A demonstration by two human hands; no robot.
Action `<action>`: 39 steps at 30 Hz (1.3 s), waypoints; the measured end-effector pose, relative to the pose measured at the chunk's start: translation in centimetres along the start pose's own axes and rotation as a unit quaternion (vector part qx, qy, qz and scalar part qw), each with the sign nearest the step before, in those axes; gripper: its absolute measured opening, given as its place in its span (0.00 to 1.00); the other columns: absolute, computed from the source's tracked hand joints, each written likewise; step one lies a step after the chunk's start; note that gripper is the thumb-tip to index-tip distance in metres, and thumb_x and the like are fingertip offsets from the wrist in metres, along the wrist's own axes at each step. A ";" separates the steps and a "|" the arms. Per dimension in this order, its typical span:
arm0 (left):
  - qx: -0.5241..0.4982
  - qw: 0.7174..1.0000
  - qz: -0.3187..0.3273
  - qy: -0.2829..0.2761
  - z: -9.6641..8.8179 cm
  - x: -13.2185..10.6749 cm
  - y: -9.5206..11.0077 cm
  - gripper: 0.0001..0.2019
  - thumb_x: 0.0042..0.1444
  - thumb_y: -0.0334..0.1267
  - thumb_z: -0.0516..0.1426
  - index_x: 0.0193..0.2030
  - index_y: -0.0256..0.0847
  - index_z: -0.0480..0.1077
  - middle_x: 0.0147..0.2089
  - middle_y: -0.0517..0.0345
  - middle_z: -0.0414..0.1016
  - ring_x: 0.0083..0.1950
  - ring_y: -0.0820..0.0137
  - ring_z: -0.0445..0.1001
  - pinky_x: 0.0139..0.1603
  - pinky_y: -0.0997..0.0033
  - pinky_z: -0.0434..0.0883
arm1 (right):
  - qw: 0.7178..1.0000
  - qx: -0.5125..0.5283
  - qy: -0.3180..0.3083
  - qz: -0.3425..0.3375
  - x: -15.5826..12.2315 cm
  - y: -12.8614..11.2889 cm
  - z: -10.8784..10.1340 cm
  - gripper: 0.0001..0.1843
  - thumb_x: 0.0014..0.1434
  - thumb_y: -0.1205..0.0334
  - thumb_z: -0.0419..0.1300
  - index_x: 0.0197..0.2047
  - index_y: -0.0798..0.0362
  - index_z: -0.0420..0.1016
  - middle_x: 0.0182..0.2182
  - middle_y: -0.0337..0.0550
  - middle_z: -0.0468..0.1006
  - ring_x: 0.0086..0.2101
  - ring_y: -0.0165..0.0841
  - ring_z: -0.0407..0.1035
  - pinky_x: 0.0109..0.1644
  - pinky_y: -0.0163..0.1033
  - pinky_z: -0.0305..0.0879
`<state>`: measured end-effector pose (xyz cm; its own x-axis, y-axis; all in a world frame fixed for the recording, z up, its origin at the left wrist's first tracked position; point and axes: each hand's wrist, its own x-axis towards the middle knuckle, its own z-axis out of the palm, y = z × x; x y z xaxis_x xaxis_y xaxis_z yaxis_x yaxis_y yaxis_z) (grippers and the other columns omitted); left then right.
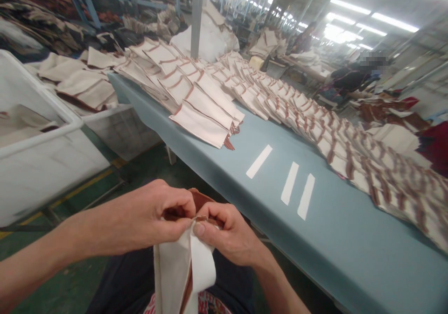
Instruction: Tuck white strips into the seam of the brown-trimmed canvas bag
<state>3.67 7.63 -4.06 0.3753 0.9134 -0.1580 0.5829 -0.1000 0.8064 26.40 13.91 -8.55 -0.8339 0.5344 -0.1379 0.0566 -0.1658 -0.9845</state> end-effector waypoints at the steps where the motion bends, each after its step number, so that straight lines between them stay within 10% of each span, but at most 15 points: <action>1: 0.015 1.000 0.007 -0.002 -0.1 0.0 0.0 0.08 0.63 0.33 0.57 0.31 0.42 0.72 0.25 0.69 0.63 0.26 0.76 0.59 0.26 0.73 0.53 | 1.000 0.000 0.000 -0.002 0.0 0.0 0.0 0.29 0.61 0.36 0.76 0.31 0.52 0.72 0.23 0.29 0.60 0.25 0.26 0.50 0.28 0.34 0.47; 6: 0.043 0.998 0.032 -0.016 -0.2 0.6 0.3 0.09 0.62 0.30 0.56 0.29 0.43 0.67 0.24 0.70 0.62 0.24 0.76 0.57 0.24 0.72 0.50 | 1.000 -0.031 -0.001 0.002 0.0 0.0 0.1 0.28 0.63 0.37 0.74 0.31 0.51 0.72 0.24 0.30 0.61 0.26 0.27 0.51 0.28 0.35 0.47; 14: 0.242 0.963 0.046 0.109 1.7 1.3 0.7 0.10 0.53 0.26 0.55 0.28 0.45 0.61 0.22 0.67 0.66 0.23 0.72 0.65 0.28 0.67 0.50 | 0.997 -0.070 0.003 -0.012 0.3 0.1 -0.2 0.27 0.67 0.39 0.69 0.30 0.49 0.65 0.25 0.29 0.58 0.27 0.28 0.50 0.29 0.35 0.46; 39: -0.142 0.987 -0.057 -0.043 0.4 -0.3 1.7 0.13 0.61 0.47 0.54 0.30 0.42 0.65 0.30 0.65 0.62 0.31 0.71 0.61 0.30 0.74 0.59 | 0.998 -0.003 -0.028 -0.048 -0.7 0.4 0.6 0.30 0.66 0.36 0.73 0.32 0.52 0.71 0.24 0.29 0.62 0.25 0.25 0.50 0.28 0.35 0.46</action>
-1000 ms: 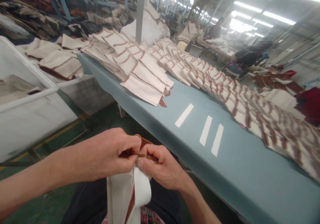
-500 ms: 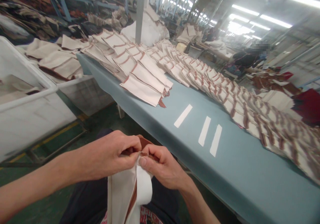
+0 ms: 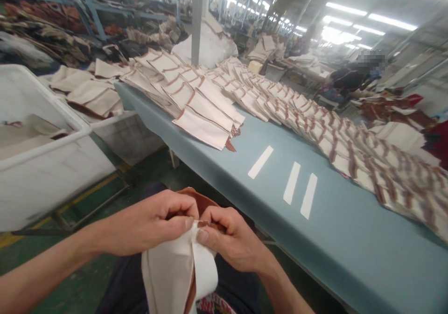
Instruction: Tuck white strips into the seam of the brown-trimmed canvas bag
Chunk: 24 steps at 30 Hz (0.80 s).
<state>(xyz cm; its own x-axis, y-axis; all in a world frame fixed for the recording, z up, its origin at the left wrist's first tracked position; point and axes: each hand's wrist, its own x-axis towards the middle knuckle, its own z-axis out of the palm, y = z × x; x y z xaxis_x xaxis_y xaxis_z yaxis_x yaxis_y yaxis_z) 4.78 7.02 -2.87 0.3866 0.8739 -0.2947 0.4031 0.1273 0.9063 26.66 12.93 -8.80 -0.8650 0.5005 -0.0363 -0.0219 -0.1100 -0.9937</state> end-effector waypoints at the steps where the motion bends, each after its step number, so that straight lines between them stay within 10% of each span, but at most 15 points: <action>1: -0.020 1.000 -0.004 0.001 0.1 -0.1 -0.2 0.14 0.61 0.49 0.54 0.30 0.42 0.65 0.30 0.65 0.63 0.31 0.71 0.61 0.30 0.74 0.59 | 1.000 -0.003 0.005 -0.005 0.0 0.1 0.1 0.29 0.66 0.36 0.73 0.32 0.52 0.71 0.24 0.29 0.62 0.25 0.25 0.50 0.27 0.35 0.46; 14: -0.056 0.996 0.014 0.066 1.1 -0.2 -2.4 0.16 0.66 0.49 0.56 0.32 0.40 0.71 0.28 0.65 0.66 0.29 0.73 0.63 0.28 0.75 0.60 | 0.994 -0.073 0.070 -0.026 -0.1 0.8 1.0 0.26 0.73 0.40 0.66 0.32 0.51 0.69 0.23 0.28 0.60 0.24 0.26 0.49 0.27 0.36 0.45; 21: 0.150 0.936 0.170 0.270 1.8 -1.5 -2.6 0.04 0.68 0.35 0.60 0.40 0.46 0.77 0.44 0.61 0.82 0.47 0.67 0.78 0.51 0.70 0.71 | 0.992 -0.065 0.105 -0.030 -0.1 1.7 0.5 0.28 0.72 0.37 0.65 0.33 0.51 0.71 0.26 0.31 0.63 0.26 0.27 0.52 0.29 0.36 0.48; 24: 0.185 0.927 0.171 0.277 2.7 -1.9 -2.8 0.06 0.68 0.33 0.61 0.38 0.46 0.76 0.38 0.64 0.79 0.42 0.69 0.75 0.45 0.70 0.67 | 0.990 -0.071 0.115 -0.039 0.0 1.7 0.4 0.28 0.71 0.35 0.65 0.33 0.51 0.71 0.25 0.31 0.64 0.25 0.27 0.53 0.28 0.36 0.48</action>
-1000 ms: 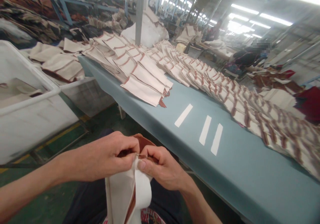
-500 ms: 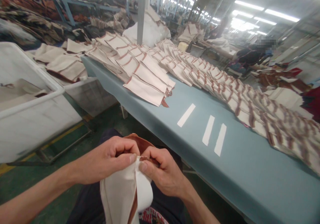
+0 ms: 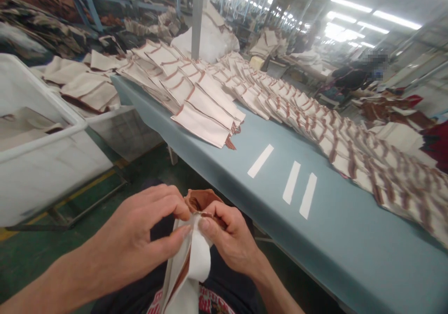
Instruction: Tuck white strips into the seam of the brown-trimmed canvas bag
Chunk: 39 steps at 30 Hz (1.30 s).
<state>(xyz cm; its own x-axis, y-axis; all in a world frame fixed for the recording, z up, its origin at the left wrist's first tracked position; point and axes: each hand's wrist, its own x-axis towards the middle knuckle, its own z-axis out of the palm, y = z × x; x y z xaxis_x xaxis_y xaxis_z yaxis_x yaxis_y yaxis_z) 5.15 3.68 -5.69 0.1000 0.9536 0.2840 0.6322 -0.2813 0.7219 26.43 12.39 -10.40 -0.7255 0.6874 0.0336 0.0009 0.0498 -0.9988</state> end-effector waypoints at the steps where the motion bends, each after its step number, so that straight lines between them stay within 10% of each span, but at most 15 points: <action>1: -0.001 1.000 -0.014 -0.013 0.3 -0.2 0.1 0.06 0.68 0.33 0.61 0.38 0.46 0.75 0.36 0.65 0.77 0.39 0.70 0.74 0.41 0.70 0.66 | 1.000 0.000 0.003 -0.005 0.1 0.0 0.0 0.29 0.71 0.36 0.66 0.32 0.51 0.71 0.25 0.32 0.64 0.25 0.27 0.53 0.28 0.36 0.48; 15: -0.016 0.977 -0.191 -0.093 1.4 0.6 0.4 0.11 0.67 0.46 0.60 0.37 0.47 0.80 0.28 0.67 0.72 0.28 0.70 0.66 0.29 0.69 0.60 | 0.999 -0.034 -0.003 -0.008 0.1 0.3 -0.5 0.21 0.72 0.44 0.67 0.35 0.52 0.75 0.25 0.31 0.67 0.25 0.27 0.56 0.28 0.35 0.50; 27: -0.090 0.971 -0.201 -0.095 2.0 0.3 -0.4 0.12 0.69 0.45 0.59 0.34 0.45 0.74 0.28 0.65 0.72 0.28 0.69 0.67 0.28 0.70 0.63 | 0.999 -0.030 -0.009 0.016 0.6 0.1 -0.7 0.26 0.70 0.38 0.69 0.33 0.52 0.74 0.25 0.32 0.67 0.26 0.28 0.55 0.30 0.37 0.50; 33: -0.099 0.981 -0.133 -0.099 0.2 2.2 -0.7 0.08 0.67 0.39 0.59 0.51 0.46 0.76 0.55 0.58 0.83 0.56 0.61 0.79 0.59 0.66 0.71 | 1.000 -0.011 -0.024 -0.008 0.9 -0.3 -0.9 0.26 0.71 0.38 0.68 0.32 0.51 0.74 0.23 0.31 0.63 0.25 0.28 0.53 0.30 0.38 0.49; 39: -0.116 0.969 -0.104 -0.190 -1.1 4.4 -1.4 0.07 0.62 0.42 0.57 0.36 0.43 0.73 0.36 0.61 0.76 0.40 0.65 0.73 0.42 0.69 0.68 | 0.997 -0.027 -0.054 -0.039 1.5 -1.1 -1.0 0.24 0.73 0.44 0.67 0.31 0.51 0.71 0.24 0.30 0.63 0.26 0.27 0.54 0.32 0.37 0.51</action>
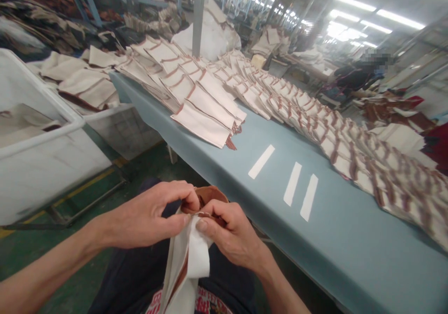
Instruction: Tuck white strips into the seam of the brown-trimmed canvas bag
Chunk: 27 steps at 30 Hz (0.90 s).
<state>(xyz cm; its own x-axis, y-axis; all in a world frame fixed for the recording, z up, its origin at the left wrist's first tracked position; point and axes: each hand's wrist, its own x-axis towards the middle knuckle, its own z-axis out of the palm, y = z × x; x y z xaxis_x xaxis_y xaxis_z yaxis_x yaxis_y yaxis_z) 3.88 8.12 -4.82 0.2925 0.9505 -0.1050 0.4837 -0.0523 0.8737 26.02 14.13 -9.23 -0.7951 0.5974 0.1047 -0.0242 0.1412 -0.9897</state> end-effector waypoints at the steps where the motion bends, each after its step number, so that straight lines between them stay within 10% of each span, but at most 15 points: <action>1: -0.003 1.000 -0.005 -0.013 -0.1 0.1 0.0 0.07 0.61 0.41 0.57 0.34 0.43 0.71 0.34 0.62 0.74 0.38 0.66 0.71 0.40 0.69 0.67 | 1.000 -0.009 -0.002 0.005 0.0 -0.1 0.0 0.23 0.73 0.45 0.67 0.31 0.51 0.71 0.24 0.30 0.63 0.26 0.27 0.54 0.32 0.37 0.51; 27: -0.130 0.987 -0.065 -0.070 0.2 1.2 -1.0 0.18 0.63 0.54 0.62 0.34 0.43 0.65 0.32 0.67 0.64 0.33 0.71 0.61 0.32 0.74 0.61 | 0.990 0.082 -0.045 0.110 2.7 0.6 -1.7 0.38 0.59 0.21 0.68 0.28 0.50 0.66 0.25 0.29 0.61 0.26 0.27 0.51 0.30 0.35 0.50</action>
<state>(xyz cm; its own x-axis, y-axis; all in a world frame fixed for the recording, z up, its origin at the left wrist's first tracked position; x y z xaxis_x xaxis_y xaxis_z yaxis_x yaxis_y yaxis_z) 3.90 9.30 -5.90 0.3624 0.8912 -0.2728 0.3024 0.1644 0.9389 24.85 17.16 -9.35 -0.8423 0.5262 -0.1170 0.0635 -0.1187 -0.9909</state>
